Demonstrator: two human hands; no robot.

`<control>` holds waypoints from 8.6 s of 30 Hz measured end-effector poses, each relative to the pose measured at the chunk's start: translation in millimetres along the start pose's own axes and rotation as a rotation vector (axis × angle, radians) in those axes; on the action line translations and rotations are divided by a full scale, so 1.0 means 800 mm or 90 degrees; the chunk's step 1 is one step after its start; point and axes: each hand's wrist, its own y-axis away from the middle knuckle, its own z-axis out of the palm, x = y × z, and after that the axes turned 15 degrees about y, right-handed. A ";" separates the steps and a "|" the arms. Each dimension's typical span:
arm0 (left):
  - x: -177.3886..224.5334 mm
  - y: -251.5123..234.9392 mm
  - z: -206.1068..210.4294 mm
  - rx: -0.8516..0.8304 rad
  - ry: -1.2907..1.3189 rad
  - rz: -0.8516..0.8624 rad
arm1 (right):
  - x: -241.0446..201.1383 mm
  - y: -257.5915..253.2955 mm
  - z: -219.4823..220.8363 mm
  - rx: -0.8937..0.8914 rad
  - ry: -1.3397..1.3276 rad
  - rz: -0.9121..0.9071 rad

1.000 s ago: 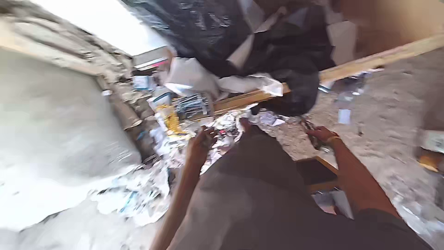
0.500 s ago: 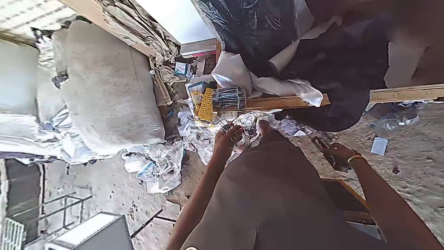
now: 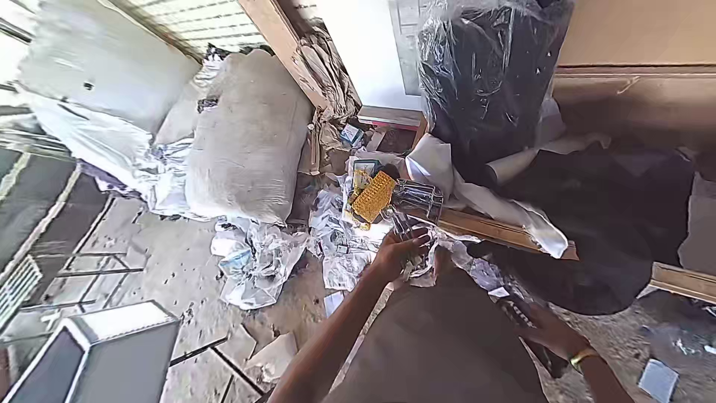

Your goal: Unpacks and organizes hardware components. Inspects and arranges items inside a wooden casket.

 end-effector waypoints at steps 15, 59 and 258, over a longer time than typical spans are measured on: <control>-0.027 0.012 -0.035 0.107 -0.043 0.009 | -0.130 0.121 -0.195 0.670 0.089 -0.018; -0.021 0.017 -0.082 0.202 -0.047 0.053 | -0.412 -0.060 -0.230 0.556 0.222 -0.356; 0.000 0.087 -0.026 0.026 0.338 0.123 | -0.414 0.087 -0.119 0.150 -0.489 -0.432</control>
